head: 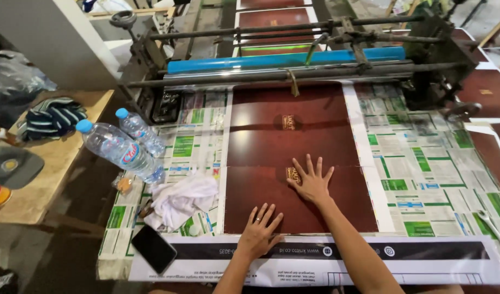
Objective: The recorder aligns and stacks printed sheets on a printing machine table.
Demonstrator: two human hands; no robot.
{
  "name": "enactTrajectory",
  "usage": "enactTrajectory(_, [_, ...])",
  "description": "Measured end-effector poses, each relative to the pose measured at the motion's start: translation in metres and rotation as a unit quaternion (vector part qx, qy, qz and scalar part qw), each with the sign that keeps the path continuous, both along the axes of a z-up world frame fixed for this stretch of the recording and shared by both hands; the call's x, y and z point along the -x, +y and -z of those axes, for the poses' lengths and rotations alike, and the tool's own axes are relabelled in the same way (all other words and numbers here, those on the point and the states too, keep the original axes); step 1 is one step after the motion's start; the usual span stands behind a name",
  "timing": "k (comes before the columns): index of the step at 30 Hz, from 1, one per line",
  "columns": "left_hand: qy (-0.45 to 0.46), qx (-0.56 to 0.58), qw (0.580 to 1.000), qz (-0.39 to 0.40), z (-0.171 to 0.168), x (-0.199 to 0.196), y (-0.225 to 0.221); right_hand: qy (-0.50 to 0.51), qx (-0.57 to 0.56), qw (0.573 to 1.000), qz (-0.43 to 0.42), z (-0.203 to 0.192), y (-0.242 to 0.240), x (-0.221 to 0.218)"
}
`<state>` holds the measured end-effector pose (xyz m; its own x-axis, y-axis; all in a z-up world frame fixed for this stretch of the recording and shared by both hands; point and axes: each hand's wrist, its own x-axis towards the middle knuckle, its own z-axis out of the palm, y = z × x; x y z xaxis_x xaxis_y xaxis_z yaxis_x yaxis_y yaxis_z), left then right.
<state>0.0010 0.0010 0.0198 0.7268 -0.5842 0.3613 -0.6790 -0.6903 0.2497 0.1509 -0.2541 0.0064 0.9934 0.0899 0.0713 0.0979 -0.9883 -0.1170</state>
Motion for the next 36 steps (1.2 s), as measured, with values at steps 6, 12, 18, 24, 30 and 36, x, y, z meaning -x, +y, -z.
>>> enactTrajectory(6, [0.014, 0.017, 1.0, -0.006, -0.003, 0.0, 0.003, 0.061, 0.008, 0.998, 0.015, -0.014, 0.002, -0.016])
enactTrajectory(12, [-0.033, 0.008, 0.999, -0.012, 0.006, -0.002, 0.002, 0.044, 0.013, 0.999, 0.005, -0.018, -0.001, -0.041])
enactTrajectory(18, [-0.054, 0.014, 0.998, -0.011, 0.015, -0.004, 0.002, 0.057, -0.004, 0.998, 0.006, -0.02, -0.004, -0.068])
enactTrajectory(24, [-0.082, -0.013, 0.996, -0.013, 0.02, -0.002, 0.001, 0.043, -0.023, 0.998, -0.035, -0.016, 0.02, 0.023])
enactTrajectory(30, [-0.128, -0.031, 0.991, -0.004, 0.021, -0.004, 0.003, 0.057, -0.021, 0.978, -0.198, -0.037, 0.014, 0.165])
enactTrajectory(36, [-0.335, 0.059, 0.938, -0.072, -0.054, 0.031, -0.009, -0.065, -0.02, 0.974, -0.218, -0.048, -0.026, 0.157])
